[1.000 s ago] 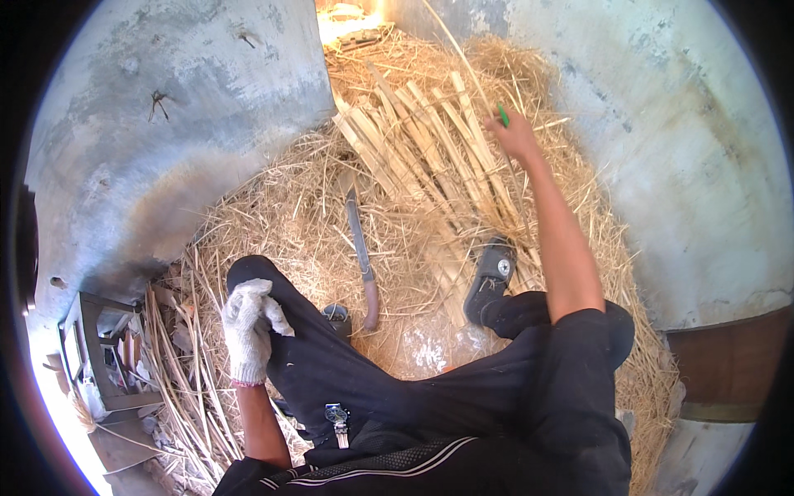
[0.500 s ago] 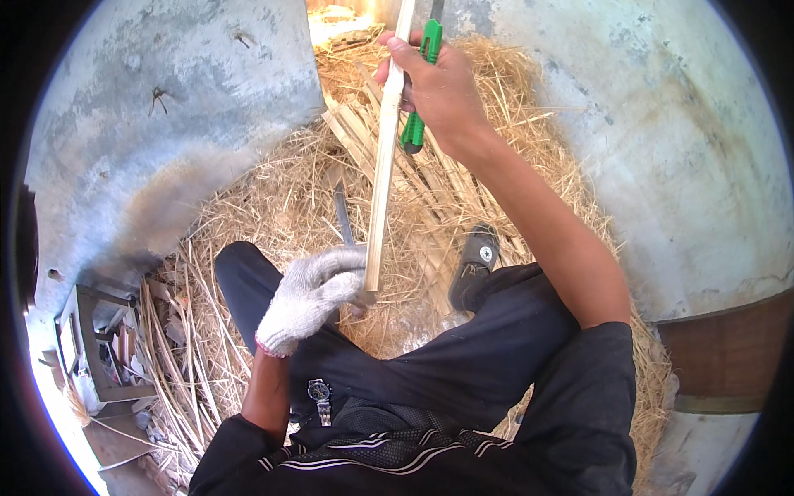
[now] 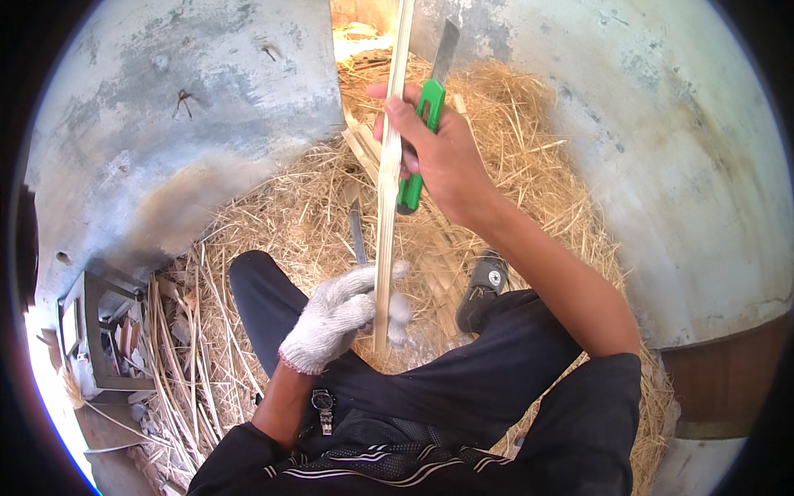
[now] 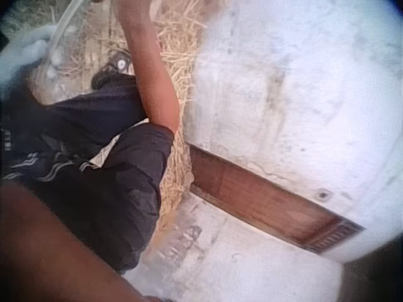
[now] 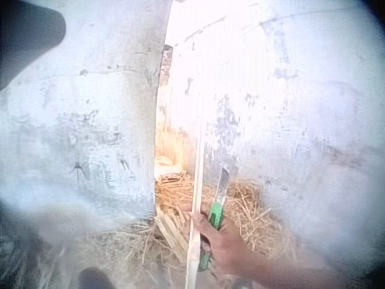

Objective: The person sits on a bed of straw and uses a green utility knife to shave the outer layer off a long bamboo stick. They hold the stick with a gloved left hand and scrape the blade along its length, producing thin strips of bamboo that fall onto the straw below.

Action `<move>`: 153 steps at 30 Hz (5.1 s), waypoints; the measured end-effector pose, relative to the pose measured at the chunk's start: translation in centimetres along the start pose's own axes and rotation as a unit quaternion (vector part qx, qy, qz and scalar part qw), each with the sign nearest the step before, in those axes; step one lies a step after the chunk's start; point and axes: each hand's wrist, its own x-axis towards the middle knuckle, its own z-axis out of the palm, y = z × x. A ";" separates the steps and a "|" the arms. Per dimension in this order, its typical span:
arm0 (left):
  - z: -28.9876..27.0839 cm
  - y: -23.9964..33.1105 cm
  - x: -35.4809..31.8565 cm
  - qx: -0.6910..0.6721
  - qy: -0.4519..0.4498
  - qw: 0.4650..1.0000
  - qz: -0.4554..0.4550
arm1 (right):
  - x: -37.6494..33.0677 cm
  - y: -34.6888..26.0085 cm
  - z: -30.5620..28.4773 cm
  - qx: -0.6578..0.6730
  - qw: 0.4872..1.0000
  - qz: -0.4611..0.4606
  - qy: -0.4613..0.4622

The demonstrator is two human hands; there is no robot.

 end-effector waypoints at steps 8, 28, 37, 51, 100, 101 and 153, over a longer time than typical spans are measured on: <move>1.5 -0.4 0.2 0.041 0.036 0.998 0.037 | -1.5 -0.2 -0.5 0.020 0.996 0.049 -0.072; 4.7 2.7 -1.7 -0.212 0.076 0.973 0.055 | -4.9 1.0 1.3 -0.450 0.844 -0.279 -0.081; 4.4 2.6 -1.2 -0.260 0.042 0.963 0.058 | -3.0 3.2 -0.1 -0.556 0.758 -0.341 -0.021; 3.1 1.7 -0.8 -0.307 0.005 0.943 0.124 | 0.6 2.2 -4.6 -0.532 0.813 -0.236 -0.001; 4.4 0.9 -1.6 -0.017 0.194 0.974 0.115 | -2.8 -0.2 -0.8 -0.440 0.871 -0.208 -0.057; 4.8 1.3 -1.6 -0.002 0.208 0.972 0.108 | -3.0 -0.2 -0.5 -0.457 0.862 -0.207 -0.073; 6.0 1.5 -3.1 -0.116 0.193 0.964 0.143 | -5.5 2.3 1.7 -0.489 0.819 -0.293 -0.066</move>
